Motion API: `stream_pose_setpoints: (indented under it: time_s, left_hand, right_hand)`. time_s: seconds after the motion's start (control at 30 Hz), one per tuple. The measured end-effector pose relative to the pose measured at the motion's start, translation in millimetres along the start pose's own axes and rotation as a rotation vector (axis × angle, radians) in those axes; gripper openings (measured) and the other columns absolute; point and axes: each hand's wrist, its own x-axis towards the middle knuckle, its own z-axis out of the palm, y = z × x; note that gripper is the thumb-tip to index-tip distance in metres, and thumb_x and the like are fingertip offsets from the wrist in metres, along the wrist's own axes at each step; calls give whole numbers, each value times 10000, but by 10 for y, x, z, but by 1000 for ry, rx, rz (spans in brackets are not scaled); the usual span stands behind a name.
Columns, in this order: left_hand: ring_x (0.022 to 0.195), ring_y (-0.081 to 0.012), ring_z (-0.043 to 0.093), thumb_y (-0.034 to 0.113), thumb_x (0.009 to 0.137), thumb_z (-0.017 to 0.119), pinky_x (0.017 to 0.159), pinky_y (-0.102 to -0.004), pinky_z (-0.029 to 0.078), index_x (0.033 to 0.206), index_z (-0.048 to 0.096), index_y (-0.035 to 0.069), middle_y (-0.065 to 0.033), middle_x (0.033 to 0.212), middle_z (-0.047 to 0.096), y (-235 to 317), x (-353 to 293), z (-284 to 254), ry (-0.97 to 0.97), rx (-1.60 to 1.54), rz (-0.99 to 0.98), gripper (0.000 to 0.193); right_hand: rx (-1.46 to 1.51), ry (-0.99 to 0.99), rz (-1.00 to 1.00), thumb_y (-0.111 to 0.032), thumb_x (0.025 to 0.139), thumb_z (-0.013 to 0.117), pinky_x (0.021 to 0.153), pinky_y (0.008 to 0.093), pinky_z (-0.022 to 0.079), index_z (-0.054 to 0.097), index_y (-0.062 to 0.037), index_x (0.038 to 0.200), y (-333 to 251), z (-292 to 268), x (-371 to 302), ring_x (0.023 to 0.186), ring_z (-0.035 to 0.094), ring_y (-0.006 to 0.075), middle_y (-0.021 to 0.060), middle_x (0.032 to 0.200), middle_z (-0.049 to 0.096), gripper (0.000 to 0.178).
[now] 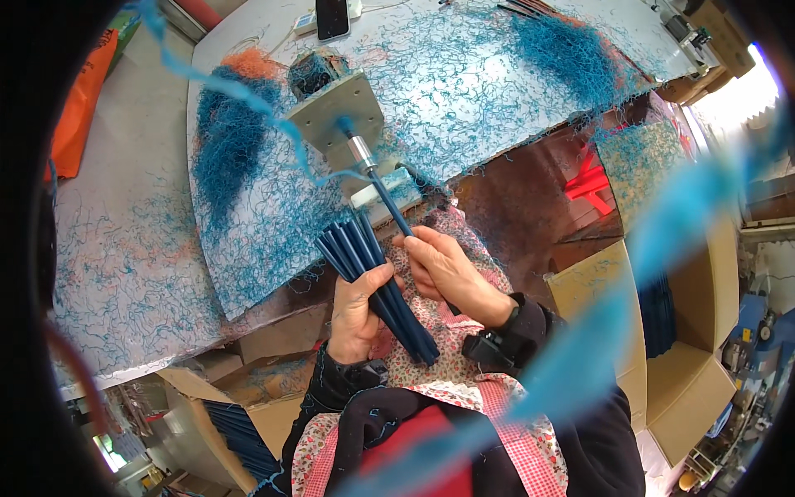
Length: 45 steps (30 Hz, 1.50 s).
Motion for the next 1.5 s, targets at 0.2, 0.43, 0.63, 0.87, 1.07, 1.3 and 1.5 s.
stream_pose_setpoints:
  time_s: [0.2, 0.43, 0.63, 0.87, 1.07, 1.3, 1.5]
  left_hand:
    - [721, -134, 652, 38, 771, 771, 678, -270, 542, 983, 626, 18, -43, 868, 663, 20, 119, 169, 42, 28, 196, 257]
    - [703, -162, 622, 109, 813, 699, 656, -300, 530, 1027, 603, 8, -67, 850, 644, 14, 192, 198, -74, 60, 139, 256]
    - [767, -184, 634, 93, 812, 680, 709, -360, 556, 1127, 559, 12, -79, 928, 642, -203, -134, 27, -68, -27, -101, 347]
    - [849, -173, 648, 23, 788, 716, 766, -326, 558, 1100, 583, 19, -77, 926, 660, -36, -146, 73, -33, -10, -21, 339]
    - [845, -152, 638, 30, 762, 743, 765, -298, 531, 1128, 565, 14, -85, 933, 667, 56, 69, 143, 27, 104, 185, 407]
    - [726, -182, 663, 32, 794, 741, 688, -299, 545, 1076, 585, 30, -75, 885, 678, 7, 225, 295, 39, 61, 264, 322]
    - [811, -161, 651, 38, 848, 702, 767, -307, 560, 1109, 590, 7, -67, 966, 652, -194, 56, 116, -83, -21, 44, 286]
  right_hand:
    - [-546, 126, -226, -268, 943, 594, 462, 300, 400, 519, 8, 1149, 195, -64, -32, 510, 487, 119, 8, 643, 519, 353]
    - [-421, 131, -158, -205, 917, 602, 460, 281, 378, 558, 1, 1067, 153, -99, -101, 512, 487, 85, 12, 608, 520, 259]
    - [-358, 85, -126, -151, 959, 539, 482, 212, 327, 532, 13, 1232, 21, -19, -34, 542, 417, 34, -44, 644, 465, 319]
    - [-346, 65, -82, -163, 965, 528, 474, 214, 320, 530, 11, 1237, 97, -45, -206, 541, 419, 34, -43, 628, 459, 323]
    - [-309, 40, -138, -190, 960, 549, 447, 234, 319, 524, 8, 1207, 40, -109, -4, 510, 415, 43, -42, 596, 441, 318]
    - [-365, 120, -148, -153, 936, 577, 464, 208, 373, 530, -12, 1229, 168, 1, -286, 511, 490, 52, -11, 667, 561, 330]
    - [-257, 137, -251, -149, 942, 583, 471, 216, 376, 552, -18, 1142, 103, -26, -30, 525, 461, 45, -30, 668, 502, 241]
